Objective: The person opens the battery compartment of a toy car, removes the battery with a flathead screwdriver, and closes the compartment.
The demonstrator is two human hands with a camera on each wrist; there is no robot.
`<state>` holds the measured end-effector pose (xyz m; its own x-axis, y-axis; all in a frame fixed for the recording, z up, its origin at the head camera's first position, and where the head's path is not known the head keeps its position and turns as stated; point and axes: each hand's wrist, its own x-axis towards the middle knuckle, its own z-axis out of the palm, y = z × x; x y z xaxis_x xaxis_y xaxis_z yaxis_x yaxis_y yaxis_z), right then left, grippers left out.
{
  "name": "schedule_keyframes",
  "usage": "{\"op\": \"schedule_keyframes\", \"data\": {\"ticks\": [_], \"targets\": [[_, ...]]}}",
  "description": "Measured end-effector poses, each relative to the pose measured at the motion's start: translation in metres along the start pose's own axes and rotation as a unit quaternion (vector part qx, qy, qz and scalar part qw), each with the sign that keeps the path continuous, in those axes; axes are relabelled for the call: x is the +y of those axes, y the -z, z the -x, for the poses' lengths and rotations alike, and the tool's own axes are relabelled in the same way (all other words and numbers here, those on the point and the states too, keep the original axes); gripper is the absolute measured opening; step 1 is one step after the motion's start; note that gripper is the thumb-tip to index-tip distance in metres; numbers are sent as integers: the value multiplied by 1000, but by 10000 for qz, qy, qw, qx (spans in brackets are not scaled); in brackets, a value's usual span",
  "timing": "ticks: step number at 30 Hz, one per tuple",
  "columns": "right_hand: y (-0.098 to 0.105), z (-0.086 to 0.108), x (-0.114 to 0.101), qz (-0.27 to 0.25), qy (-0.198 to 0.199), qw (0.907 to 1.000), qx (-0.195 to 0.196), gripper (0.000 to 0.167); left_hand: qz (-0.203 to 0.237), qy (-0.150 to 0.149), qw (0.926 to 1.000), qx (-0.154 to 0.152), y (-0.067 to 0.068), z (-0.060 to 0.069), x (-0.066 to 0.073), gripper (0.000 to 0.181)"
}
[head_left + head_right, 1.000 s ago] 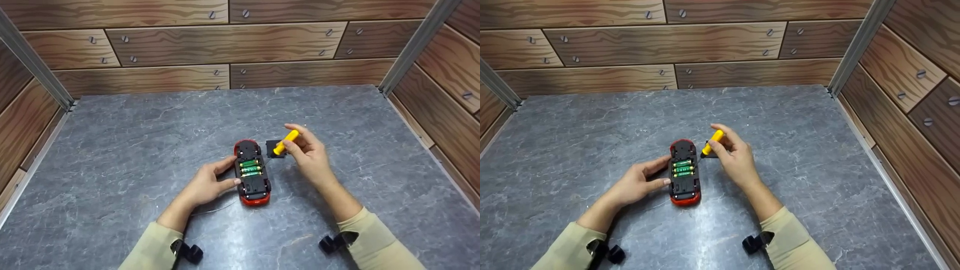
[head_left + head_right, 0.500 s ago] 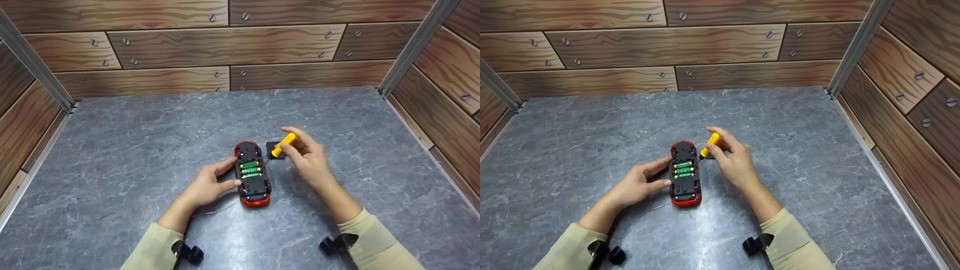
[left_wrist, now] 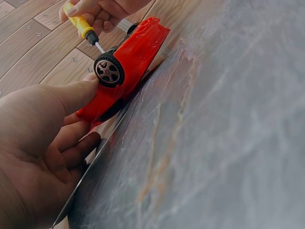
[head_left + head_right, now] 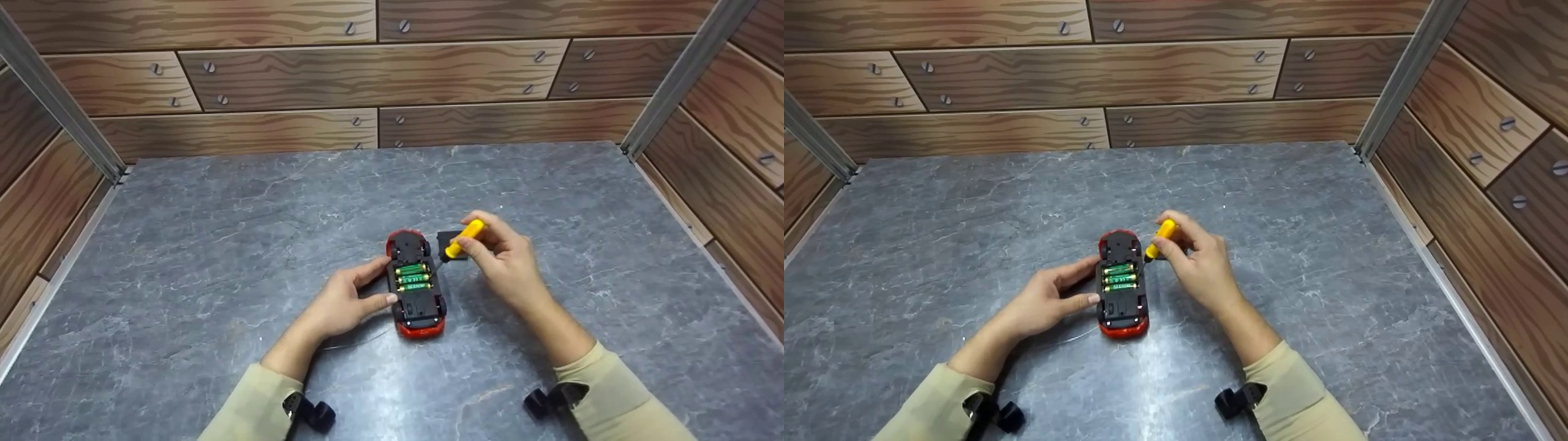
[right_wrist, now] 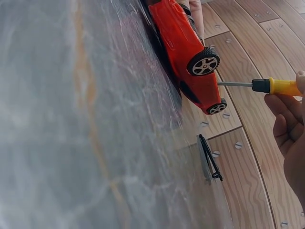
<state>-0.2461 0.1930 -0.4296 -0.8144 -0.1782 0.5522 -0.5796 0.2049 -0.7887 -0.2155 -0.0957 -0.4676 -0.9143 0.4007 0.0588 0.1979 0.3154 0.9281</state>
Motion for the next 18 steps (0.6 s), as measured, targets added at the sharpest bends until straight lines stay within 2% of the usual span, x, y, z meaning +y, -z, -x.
{"op": "schedule_keyframes", "data": {"ticks": [9,18], "targets": [[0,-1,1,-508,-166,9986,-59,22,48,-1,10000,20,0,2,-1,72],[5,-3,5,-626,-290,9976,-71,20,83,67,9999,-7,0,0,0,74]]}}
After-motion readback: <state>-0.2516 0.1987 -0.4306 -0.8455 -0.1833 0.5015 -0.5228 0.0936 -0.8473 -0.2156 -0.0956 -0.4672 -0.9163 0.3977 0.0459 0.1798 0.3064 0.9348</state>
